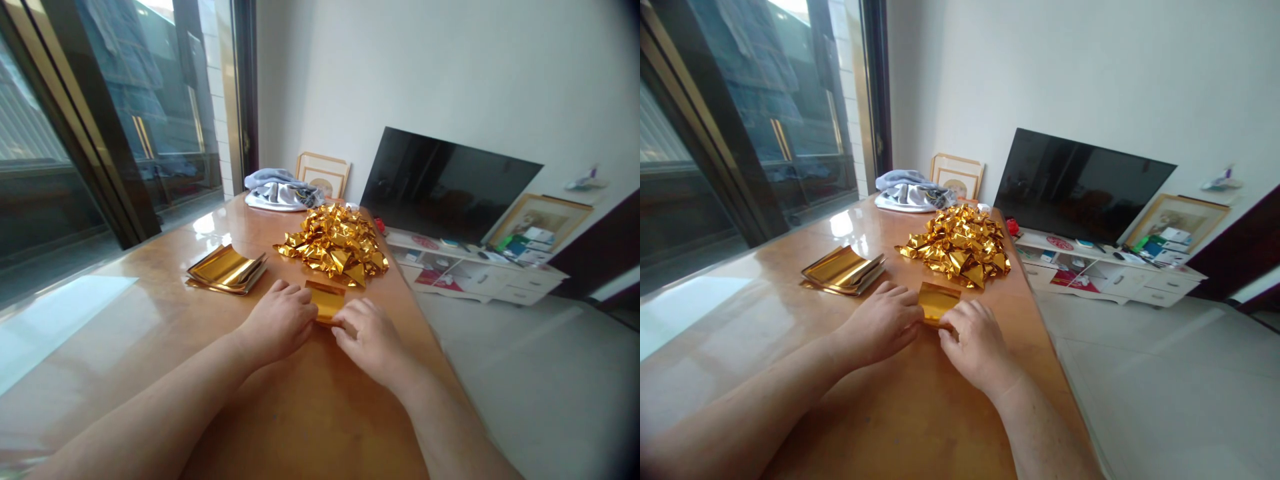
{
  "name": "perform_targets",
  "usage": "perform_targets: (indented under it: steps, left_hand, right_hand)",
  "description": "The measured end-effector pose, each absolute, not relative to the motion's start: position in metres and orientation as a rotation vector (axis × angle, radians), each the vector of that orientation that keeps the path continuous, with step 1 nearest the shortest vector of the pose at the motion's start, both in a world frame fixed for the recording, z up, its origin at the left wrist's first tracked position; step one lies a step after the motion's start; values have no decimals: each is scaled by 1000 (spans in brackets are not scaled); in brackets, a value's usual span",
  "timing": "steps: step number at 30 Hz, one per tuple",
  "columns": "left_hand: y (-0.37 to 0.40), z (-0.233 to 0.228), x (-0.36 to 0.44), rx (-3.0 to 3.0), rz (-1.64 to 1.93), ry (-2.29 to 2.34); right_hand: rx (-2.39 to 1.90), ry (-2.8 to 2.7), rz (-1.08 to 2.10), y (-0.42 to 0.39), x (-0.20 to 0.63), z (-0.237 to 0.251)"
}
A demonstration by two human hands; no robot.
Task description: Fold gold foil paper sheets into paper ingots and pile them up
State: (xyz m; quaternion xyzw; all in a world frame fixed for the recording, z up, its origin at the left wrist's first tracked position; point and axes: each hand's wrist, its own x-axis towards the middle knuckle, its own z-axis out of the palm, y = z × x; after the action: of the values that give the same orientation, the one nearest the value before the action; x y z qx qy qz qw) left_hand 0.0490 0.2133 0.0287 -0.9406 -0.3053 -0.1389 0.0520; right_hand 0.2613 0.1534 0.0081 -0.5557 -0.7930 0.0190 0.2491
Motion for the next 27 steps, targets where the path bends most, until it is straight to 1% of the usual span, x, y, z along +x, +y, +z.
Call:
perform_targets:
  steps: [5,12,18,24,27]
  left_hand:
    - [210,20,51,-3036,-301,-908]
    - [215,11,49,-3151,-386,-996]
    - [224,8,43,-3222,-398,-1105]
    - [238,-1,40,-3251,-440,-1368]
    - [243,-4,39,-3272,-444,-1442]
  right_hand:
    - [-1548,-2292,245,150,263,7]
    - [-1531,-2241,332,152,265,4]
    - [-1536,-2106,520,163,272,-10]
    - [-1634,-1844,769,173,273,-25]
    - [-1629,-1804,800,173,274,-25]
